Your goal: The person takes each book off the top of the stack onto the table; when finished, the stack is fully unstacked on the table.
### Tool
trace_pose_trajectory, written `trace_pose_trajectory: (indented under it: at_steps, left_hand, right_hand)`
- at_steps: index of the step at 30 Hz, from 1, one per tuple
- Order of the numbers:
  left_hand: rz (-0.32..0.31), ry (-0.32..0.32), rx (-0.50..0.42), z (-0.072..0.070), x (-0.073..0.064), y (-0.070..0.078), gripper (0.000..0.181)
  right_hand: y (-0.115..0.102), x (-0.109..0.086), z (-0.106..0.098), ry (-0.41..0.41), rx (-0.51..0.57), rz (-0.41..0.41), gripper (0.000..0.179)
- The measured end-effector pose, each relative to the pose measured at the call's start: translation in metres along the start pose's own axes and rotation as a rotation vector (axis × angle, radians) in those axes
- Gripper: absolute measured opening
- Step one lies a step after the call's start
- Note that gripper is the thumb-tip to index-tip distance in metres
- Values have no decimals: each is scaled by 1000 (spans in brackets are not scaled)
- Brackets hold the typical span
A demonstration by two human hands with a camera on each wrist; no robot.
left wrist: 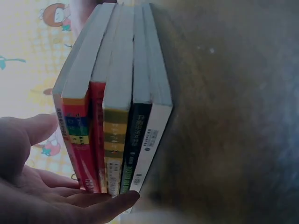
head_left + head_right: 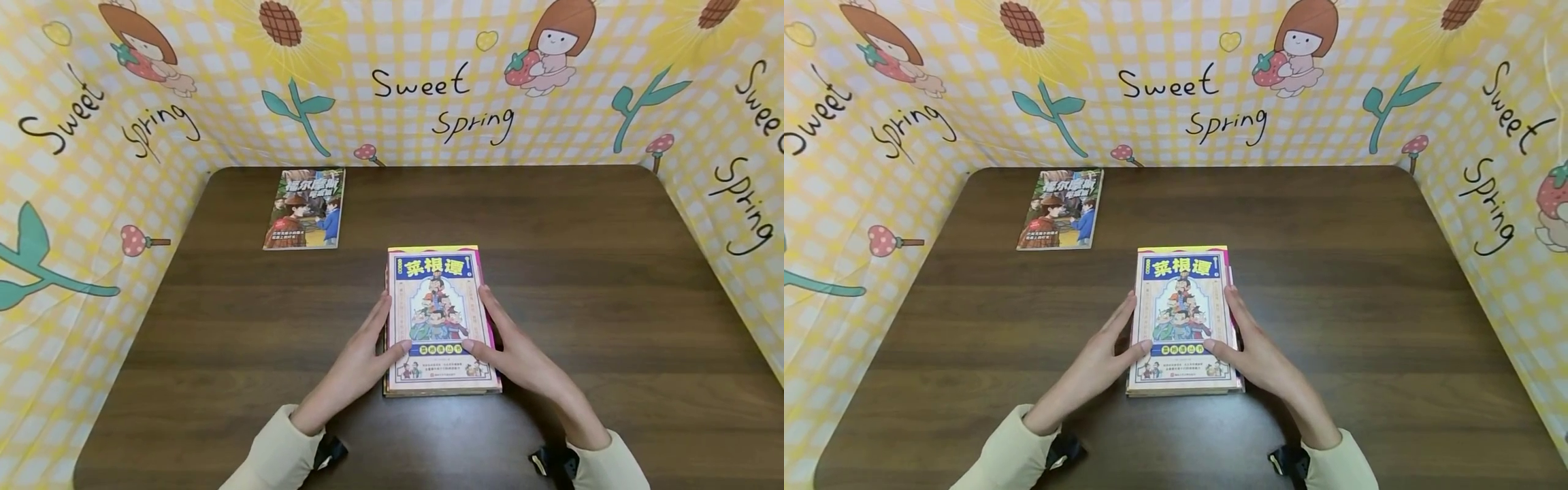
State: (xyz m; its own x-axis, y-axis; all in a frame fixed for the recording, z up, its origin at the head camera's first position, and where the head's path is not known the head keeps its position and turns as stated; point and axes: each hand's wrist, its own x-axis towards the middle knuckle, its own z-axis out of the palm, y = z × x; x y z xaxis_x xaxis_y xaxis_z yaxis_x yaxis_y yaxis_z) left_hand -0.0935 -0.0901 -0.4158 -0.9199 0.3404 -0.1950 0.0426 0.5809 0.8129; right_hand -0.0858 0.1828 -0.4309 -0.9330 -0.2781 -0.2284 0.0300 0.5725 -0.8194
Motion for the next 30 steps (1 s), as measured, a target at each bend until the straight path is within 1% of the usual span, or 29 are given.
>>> trace_pose_trajectory:
  at_steps: [7,13,17,22,28,30]
  left_hand:
    - [10,16,-21,7,-1,-6,77]
    - [41,31,-103,8,-2,-8,72]
    - [35,47,-148,8,-2,-10,72]
    - [17,66,-177,7,-2,-10,72]
    - [16,71,-174,6,-1,-12,73]
    - [2,69,-173,5,-1,-13,73]
  right_hand:
    - [-2,-1,1,0,10,9,93]
    - [-3,-1,3,6,-3,3,93]
    - [-3,0,4,-1,-10,-16,88]
    - [1,-1,-1,-26,-22,-46,80]
    - [5,-1,-9,-65,9,-64,77]
    - [5,-1,-10,-75,20,-73,76]
